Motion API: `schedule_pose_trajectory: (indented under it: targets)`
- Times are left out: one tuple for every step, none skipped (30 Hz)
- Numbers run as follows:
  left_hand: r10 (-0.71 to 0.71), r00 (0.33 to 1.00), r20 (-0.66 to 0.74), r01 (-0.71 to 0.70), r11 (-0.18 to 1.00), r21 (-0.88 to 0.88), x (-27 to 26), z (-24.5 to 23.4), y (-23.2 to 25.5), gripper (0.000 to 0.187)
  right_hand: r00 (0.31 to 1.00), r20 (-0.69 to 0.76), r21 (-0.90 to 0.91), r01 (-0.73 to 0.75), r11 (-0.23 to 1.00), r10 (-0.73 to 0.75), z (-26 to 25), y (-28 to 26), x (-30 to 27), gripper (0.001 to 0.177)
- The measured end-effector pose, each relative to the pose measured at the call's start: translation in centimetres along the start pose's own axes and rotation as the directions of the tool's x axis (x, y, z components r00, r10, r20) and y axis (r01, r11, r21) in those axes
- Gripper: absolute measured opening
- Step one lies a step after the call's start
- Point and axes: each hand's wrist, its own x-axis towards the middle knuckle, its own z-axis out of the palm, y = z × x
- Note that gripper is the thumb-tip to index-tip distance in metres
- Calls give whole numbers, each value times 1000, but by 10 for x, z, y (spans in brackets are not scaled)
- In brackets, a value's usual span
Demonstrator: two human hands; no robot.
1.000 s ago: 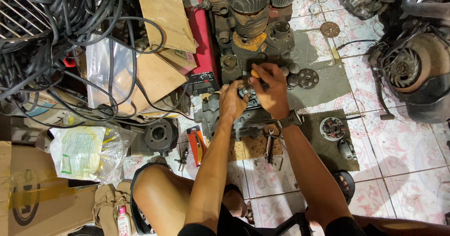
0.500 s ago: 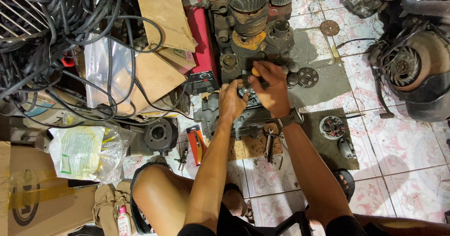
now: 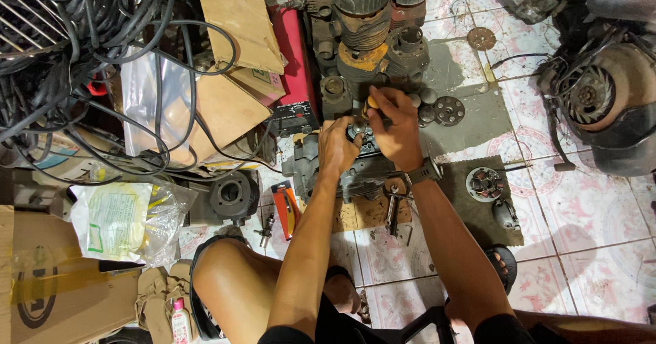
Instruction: The person works on a disassembled engine block placed on a low stool. They use a screwdriver to adjust internal components, then switch to a wrench to tighten bolts on the engine casing. The person also handles small metal parts and tools scattered on the floor.
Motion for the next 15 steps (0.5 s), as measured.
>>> schedule_pose_trajectory:
  targets:
    - [1,1000,1,-1,1000,-1,0,2,-1,31,1000,-1,-2,0,1000,0,-1,-1,-1,42]
    - [6,1000,-13,-6,1000,2,0,3,-2,30,1000,7,-9,-5,1000,6,-2,-2,-2,42]
    - [11,1000,-26,-11,1000,4,0,4,-4,29,1000,15,-17,-11,1000,11,-3,-3,-2,43]
    - [11,1000,-27,-11,1000,4,0,4,-4,29,1000,15,-17,-11,1000,11,-3,-4,-1,43]
    - [11,1000,-24,-11,1000,0,0,4,-4,28,1000,-1,-12,-10,1000,10,-3,-6,-1,41]
    - [10,1000,-21,-11,1000,-3,-1,4,-4,27,1000,-16,-8,-9,1000,9,-3,-7,0,40]
    - [9,1000,-21,-9,1000,-3,0,4,-5,27,1000,-15,-7,-10,1000,10,-3,-4,-1,40]
    - [15,1000,-24,-15,1000,1,0,5,-5,27,1000,-2,-50,6,999,-6,-3,0,-1,40]
    - [21,999,-26,-20,1000,6,0,5,-5,27,1000,12,-93,23,995,-22,-3,3,-2,40]
    - [22,999,-26,-22,1000,6,0,6,-5,27,1000,10,-94,23,995,-22,-4,-2,-1,40]
    - [26,999,-33,-26,1000,5,0,6,-5,27,1000,3,-59,15,998,-15,-4,-7,1,40]
    - [27,999,-41,-27,1000,5,0,6,-6,26,1000,-2,-24,7,1000,-7,-5,-12,1,40]
    - [27,999,-41,-27,1000,5,0,6,-6,26,1000,-2,-24,7,1000,-7,-4,-9,0,40]
    - [22,999,-39,-22,1000,8,0,6,-6,26,1000,-21,-13,6,1000,-7,-3,-6,-1,39]
    - [17,999,-37,-17,1000,12,0,5,-7,26,999,-39,-2,6,1000,-6,-1,-3,-2,39]
